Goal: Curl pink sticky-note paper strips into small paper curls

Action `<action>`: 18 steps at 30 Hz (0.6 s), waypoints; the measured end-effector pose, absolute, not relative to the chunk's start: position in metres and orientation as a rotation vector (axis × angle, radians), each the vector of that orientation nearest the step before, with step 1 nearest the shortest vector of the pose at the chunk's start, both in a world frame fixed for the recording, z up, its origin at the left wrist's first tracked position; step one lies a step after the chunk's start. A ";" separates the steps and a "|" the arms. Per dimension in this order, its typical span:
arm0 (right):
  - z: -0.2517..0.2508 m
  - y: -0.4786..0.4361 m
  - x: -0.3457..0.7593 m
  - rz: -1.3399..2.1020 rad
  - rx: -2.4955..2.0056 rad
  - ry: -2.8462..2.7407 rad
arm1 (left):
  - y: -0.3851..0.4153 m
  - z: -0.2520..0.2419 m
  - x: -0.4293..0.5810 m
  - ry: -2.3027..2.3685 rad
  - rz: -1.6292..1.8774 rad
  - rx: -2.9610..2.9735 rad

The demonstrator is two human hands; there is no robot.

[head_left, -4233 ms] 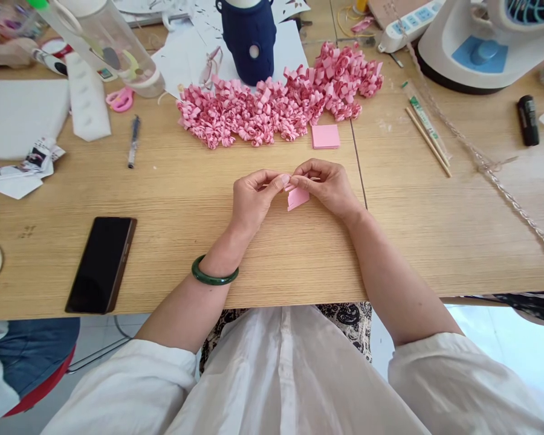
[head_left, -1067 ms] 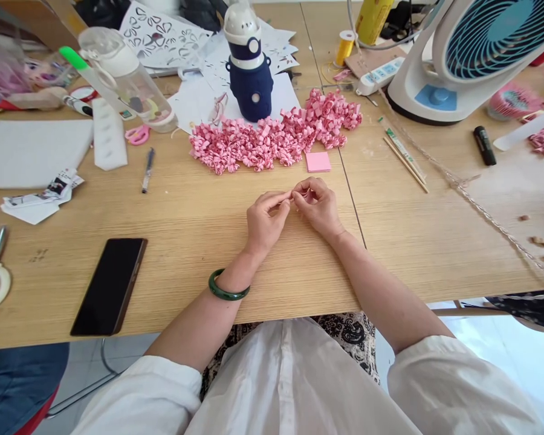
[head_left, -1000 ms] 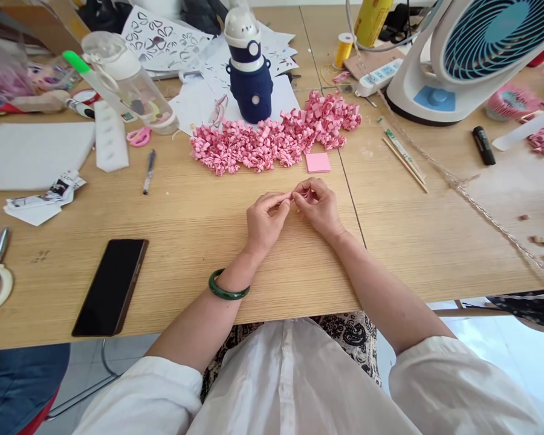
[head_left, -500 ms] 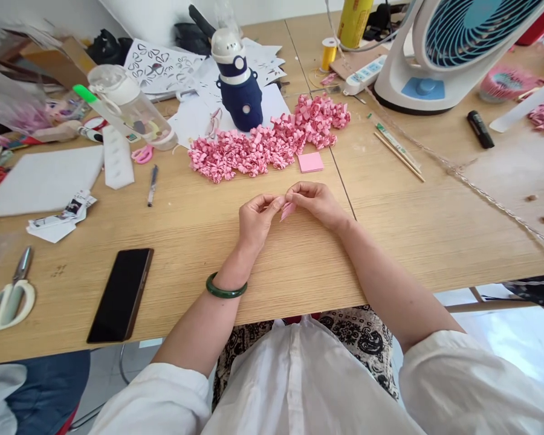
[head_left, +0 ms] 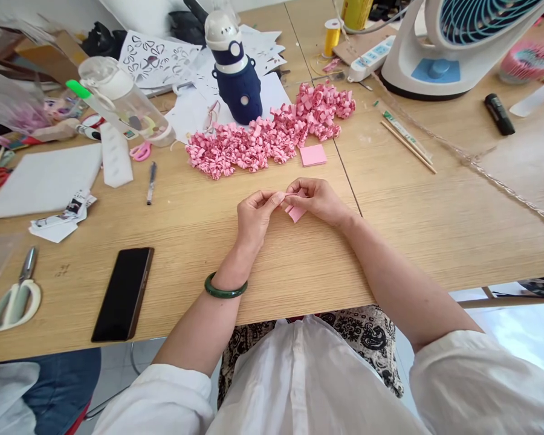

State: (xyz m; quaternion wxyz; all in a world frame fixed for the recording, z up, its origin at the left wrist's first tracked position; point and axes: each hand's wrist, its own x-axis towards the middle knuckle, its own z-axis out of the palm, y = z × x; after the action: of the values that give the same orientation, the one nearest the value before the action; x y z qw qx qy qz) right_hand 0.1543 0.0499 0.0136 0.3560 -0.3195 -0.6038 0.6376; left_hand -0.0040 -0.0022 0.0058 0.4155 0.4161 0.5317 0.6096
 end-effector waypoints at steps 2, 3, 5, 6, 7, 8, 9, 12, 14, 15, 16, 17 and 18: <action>0.014 0.050 0.154 1.586 -0.855 -1.615 | -0.002 0.006 -0.005 1.330 1.518 1.032; 0.014 0.050 0.154 1.561 -0.864 -1.631 | -0.002 0.006 -0.005 1.330 1.515 1.028; 0.014 0.050 0.154 1.541 -0.853 -1.635 | -0.002 0.005 -0.005 1.341 1.512 1.037; 0.014 0.049 0.154 1.540 -0.838 -1.632 | -0.002 0.005 -0.005 1.349 1.513 1.047; 0.013 0.049 0.153 1.539 -0.822 -1.632 | -0.002 0.005 -0.005 1.357 1.513 1.056; 0.013 0.049 0.153 1.536 -0.809 -1.633 | -0.001 0.004 -0.005 1.364 1.512 1.063; 0.012 0.049 0.153 1.531 -0.798 -1.636 | -0.001 0.004 -0.005 1.370 1.512 1.068; 0.010 0.050 0.152 1.491 -0.784 -1.657 | -0.002 0.004 -0.006 1.386 1.507 1.084; 0.009 0.051 0.152 1.430 -0.794 -1.677 | -0.003 0.003 -0.006 1.409 1.509 1.119; 0.009 0.052 0.152 1.396 -0.805 -1.688 | -0.003 0.003 -0.007 1.422 1.512 1.147; 0.009 0.052 0.151 1.362 -0.820 -1.697 | -0.004 0.002 -0.007 1.436 1.518 1.181; 0.009 0.052 0.151 1.337 -0.835 -1.703 | -0.004 0.002 -0.008 1.446 1.526 1.217; 0.009 0.052 0.151 1.324 -0.848 -1.706 | -0.004 0.001 -0.008 1.454 1.534 1.251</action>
State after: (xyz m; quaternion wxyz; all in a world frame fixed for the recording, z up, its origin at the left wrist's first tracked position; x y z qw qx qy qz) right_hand 0.1507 0.0519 0.0090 0.3994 -0.3349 -0.6743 0.5230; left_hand -0.0083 -0.0040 0.0010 0.3360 0.4797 0.5577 0.5881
